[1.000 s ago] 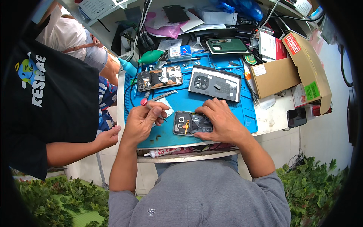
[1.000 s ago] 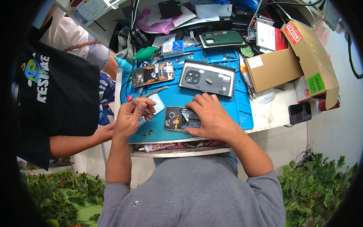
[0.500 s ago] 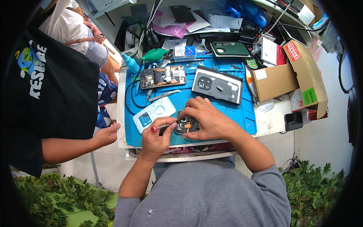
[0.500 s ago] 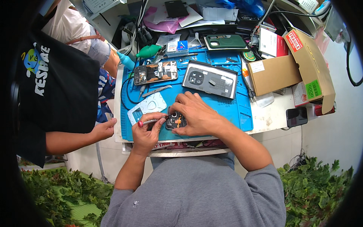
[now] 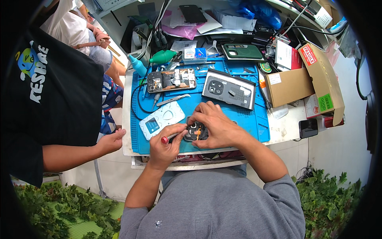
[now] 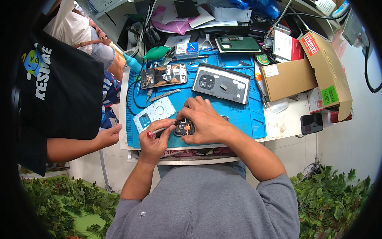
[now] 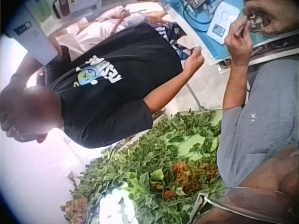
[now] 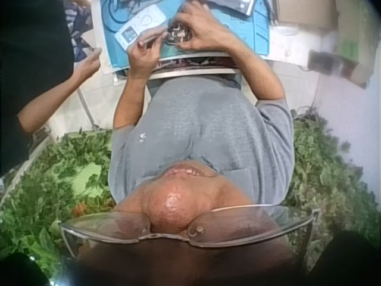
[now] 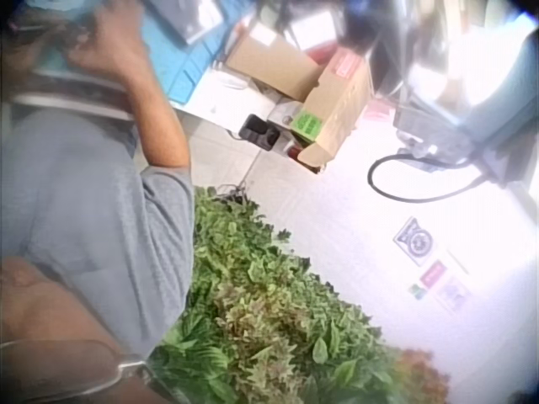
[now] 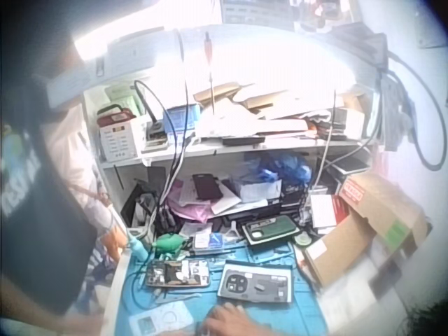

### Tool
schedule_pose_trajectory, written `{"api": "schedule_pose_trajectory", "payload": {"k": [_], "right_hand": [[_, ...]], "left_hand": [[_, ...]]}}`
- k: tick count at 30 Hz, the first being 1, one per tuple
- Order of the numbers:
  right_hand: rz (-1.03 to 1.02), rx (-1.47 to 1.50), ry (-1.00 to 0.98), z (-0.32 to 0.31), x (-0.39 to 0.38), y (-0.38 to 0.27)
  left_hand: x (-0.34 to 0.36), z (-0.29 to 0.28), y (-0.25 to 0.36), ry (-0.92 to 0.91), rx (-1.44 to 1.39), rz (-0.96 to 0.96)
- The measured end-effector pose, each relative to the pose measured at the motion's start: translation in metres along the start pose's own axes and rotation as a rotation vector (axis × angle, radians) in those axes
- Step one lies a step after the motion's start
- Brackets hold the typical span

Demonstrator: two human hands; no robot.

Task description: The person uses a small tool to detach a component from a mobile phone and then handles a replacement part at a workbench.

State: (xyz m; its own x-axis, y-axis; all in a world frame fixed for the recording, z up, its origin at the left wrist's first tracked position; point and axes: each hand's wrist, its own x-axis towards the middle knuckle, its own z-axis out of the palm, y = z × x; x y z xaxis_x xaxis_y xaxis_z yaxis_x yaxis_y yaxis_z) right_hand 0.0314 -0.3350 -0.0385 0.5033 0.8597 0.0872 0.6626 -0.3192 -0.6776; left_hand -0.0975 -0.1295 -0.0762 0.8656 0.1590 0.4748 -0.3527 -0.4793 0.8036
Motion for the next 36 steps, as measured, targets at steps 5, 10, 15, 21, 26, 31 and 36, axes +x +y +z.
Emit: {"api": "schedule_pose_trajectory", "payload": {"k": [5, 10, 15, 21, 26, 31, 36], "right_hand": [[0.015, 0.073, 0.015, 0.001, 0.004, -0.001], [-0.033, 0.159, 0.102, 0.000, 0.004, 0.007], [-0.009, 0.189, 0.098, -0.007, 0.000, 0.006], [-0.061, 0.114, 0.101, 0.000, 0.000, 0.005], [-0.025, 0.119, 0.096, 0.003, 0.001, 0.004], [-0.001, 0.117, 0.080, 0.004, 0.001, 0.002], [0.023, 0.115, 0.057, 0.002, 0.003, -0.002]], "left_hand": [[0.003, 0.000, 0.003, 0.045, 0.047, 0.001], [0.000, 0.001, 0.002, 0.095, -0.019, -0.067], [0.000, -0.003, 0.002, 0.055, -0.020, -0.035], [0.003, -0.002, 0.006, -0.003, 0.007, -0.015], [0.002, -0.001, 0.003, -0.011, 0.014, 0.008], [0.002, 0.000, 0.003, -0.013, 0.043, 0.051], [0.002, 0.001, 0.002, 0.000, 0.068, 0.075]]}}
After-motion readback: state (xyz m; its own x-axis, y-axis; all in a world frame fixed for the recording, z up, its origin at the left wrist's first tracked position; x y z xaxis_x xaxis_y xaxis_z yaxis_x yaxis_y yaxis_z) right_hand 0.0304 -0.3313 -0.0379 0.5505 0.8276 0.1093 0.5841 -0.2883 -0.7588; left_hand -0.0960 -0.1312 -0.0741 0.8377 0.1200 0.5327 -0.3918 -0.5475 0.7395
